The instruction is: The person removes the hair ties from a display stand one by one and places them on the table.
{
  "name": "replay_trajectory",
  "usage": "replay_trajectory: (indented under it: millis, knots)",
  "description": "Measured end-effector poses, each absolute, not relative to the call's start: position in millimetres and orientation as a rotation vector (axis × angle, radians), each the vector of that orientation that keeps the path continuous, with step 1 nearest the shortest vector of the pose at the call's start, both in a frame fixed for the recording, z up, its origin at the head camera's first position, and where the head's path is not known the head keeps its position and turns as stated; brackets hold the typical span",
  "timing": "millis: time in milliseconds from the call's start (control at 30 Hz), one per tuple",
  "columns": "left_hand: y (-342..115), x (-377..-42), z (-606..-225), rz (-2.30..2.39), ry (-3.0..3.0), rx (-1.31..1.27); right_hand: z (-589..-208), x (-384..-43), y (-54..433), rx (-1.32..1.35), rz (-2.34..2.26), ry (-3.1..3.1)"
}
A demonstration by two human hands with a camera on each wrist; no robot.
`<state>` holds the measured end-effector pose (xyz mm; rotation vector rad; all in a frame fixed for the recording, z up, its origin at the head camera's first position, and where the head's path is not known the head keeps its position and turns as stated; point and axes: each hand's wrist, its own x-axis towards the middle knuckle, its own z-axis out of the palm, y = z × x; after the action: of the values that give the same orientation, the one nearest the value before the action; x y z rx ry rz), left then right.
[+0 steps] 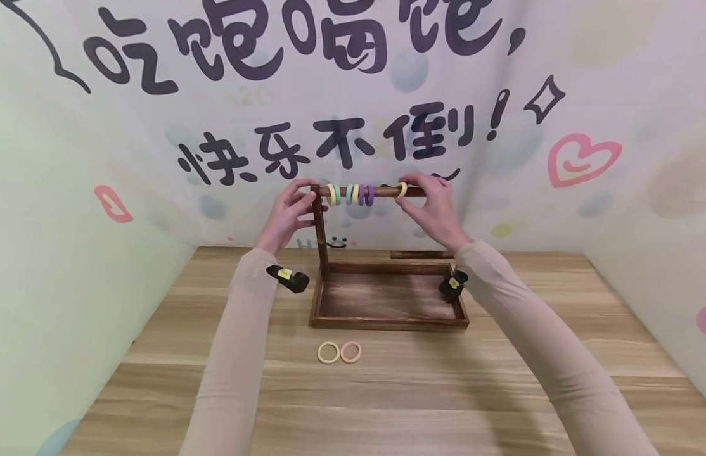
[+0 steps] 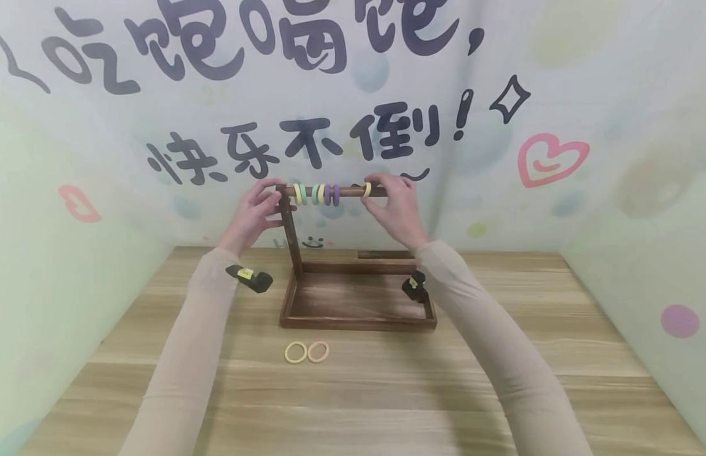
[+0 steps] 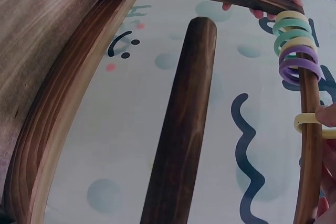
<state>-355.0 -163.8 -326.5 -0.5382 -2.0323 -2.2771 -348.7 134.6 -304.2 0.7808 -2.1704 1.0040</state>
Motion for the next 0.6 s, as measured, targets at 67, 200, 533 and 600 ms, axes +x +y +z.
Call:
replay_trajectory:
  millis: [67, 200, 533, 600]
  knots:
    - [-164, -355, -327, -2.279, -2.029, -0.535, -304, -348, 137, 0.782, 1.007, -2.164]
    - [-164, -354, -327, -2.28, -2.033, -0.536, -304, -348, 141, 0.786, 1.027, -2.155]
    - [-163, -352, -325, -2.264, -2.038, -0.54, -306, -347, 157, 0.772, 1.059, -2.144]
    - [-163, -353, -325, -2.258, -2.039, -0.545, -306, -347, 161, 0.767, 1.056, -2.133]
